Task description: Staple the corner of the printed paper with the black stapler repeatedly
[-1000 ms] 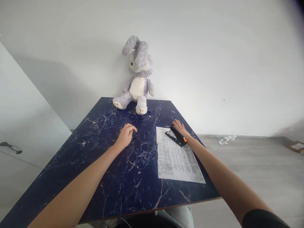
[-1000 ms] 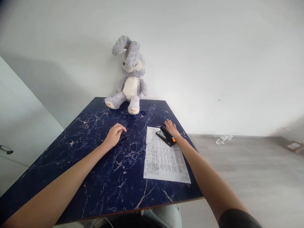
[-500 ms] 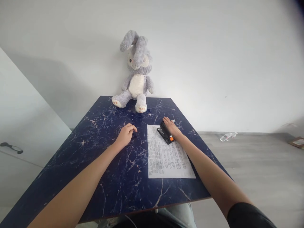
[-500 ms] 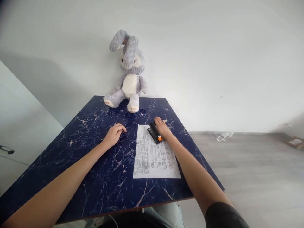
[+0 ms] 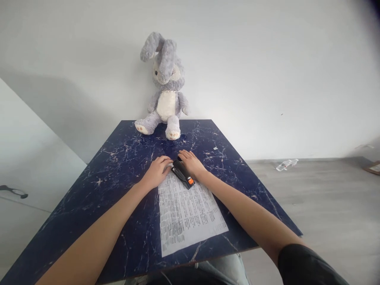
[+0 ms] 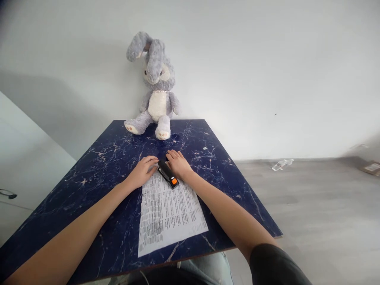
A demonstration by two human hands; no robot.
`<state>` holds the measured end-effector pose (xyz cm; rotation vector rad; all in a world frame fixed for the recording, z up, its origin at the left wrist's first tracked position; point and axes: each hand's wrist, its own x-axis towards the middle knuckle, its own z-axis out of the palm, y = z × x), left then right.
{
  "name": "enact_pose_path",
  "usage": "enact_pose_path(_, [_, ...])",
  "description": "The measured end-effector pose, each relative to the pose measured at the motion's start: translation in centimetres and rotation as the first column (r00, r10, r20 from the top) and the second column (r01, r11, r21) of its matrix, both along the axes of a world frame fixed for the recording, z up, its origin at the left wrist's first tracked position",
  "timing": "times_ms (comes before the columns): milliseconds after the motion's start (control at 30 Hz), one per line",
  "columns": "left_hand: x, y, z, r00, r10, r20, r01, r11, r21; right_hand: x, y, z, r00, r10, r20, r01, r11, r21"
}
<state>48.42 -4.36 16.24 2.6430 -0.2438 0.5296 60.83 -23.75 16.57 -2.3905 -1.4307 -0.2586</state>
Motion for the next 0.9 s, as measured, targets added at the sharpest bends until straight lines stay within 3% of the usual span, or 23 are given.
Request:
enact_pose_path(100, [0.0, 0.1, -0.1, 0.999, 0.013, -0.03, -0.012, 0.999, 0.043, -1.5, 0.7, 1.5, 0.992, -0.117, -0.047, 0.125, 0.97, 0.208])
enact_pose_path(167, [-0.1, 0.1, -0.1, 0.999, 0.004, -0.037, -0.002, 0.999, 0.052, -2.7, 0.4, 2.4, 0.982, -0.12, -0.145, 0.158, 0.943, 0.292])
enact_pose_path(300, [-0.2, 0.0, -0.1, 0.998, -0.009, -0.067, 0.014, 0.997, 0.078, -5.0, -1.0, 3.2, 0.964, 0.048, -0.262, 0.001, 0.983, 0.182])
enact_pose_path(400, [-0.2, 0.0, -0.4, 0.999, 0.018, -0.036, -0.015, 0.996, 0.092, -5.1, -2.4, 3.4, 0.937, 0.034, -0.348, 0.021, 0.988, 0.153])
enact_pose_path(467, [-0.3, 0.1, -0.6, 0.998, 0.057, -0.01, -0.055, 0.993, 0.103, -4.0, -3.7, 3.8, 0.852, 0.006, -0.524, 0.12, 0.971, 0.206])
enact_pose_path(533, [-0.3, 0.1, -0.7, 0.997, 0.077, -0.028, -0.073, 0.989, 0.128, -2.6, -5.3, 4.3, 0.676, 0.05, -0.735, 0.248, 0.924, 0.292])
enact_pose_path(600, [-0.4, 0.0, -0.6, 0.995, 0.07, -0.067, -0.061, 0.988, 0.14, -1.2, -6.9, 4.5, 0.483, 0.187, -0.856, 0.376, 0.838, 0.395])
enact_pose_path(667, [-0.5, -0.1, -0.3, 0.995, 0.043, -0.095, -0.031, 0.992, 0.121, -0.2, -8.0, 4.4, 0.358, 0.333, -0.872, 0.465, 0.746, 0.477])
enact_pose_path(767, [-0.6, -0.3, 0.2, 0.991, -0.016, -0.13, 0.025, 0.997, 0.072, 0.0, -8.9, 3.9, 0.284, 0.43, -0.857, 0.502, 0.695, 0.515])
enact_pose_path(833, [-0.7, -0.4, 0.5, 0.99, -0.033, -0.135, 0.04, 0.998, 0.051, -0.5, -9.1, 3.6, 0.295, 0.438, -0.849, 0.444, 0.724, 0.527])
enact_pose_path(900, [-0.8, -0.4, 0.6, 0.992, -0.028, -0.123, 0.034, 0.999, 0.041, -1.3, -9.0, 3.5, 0.377, 0.406, -0.833, 0.323, 0.785, 0.529])
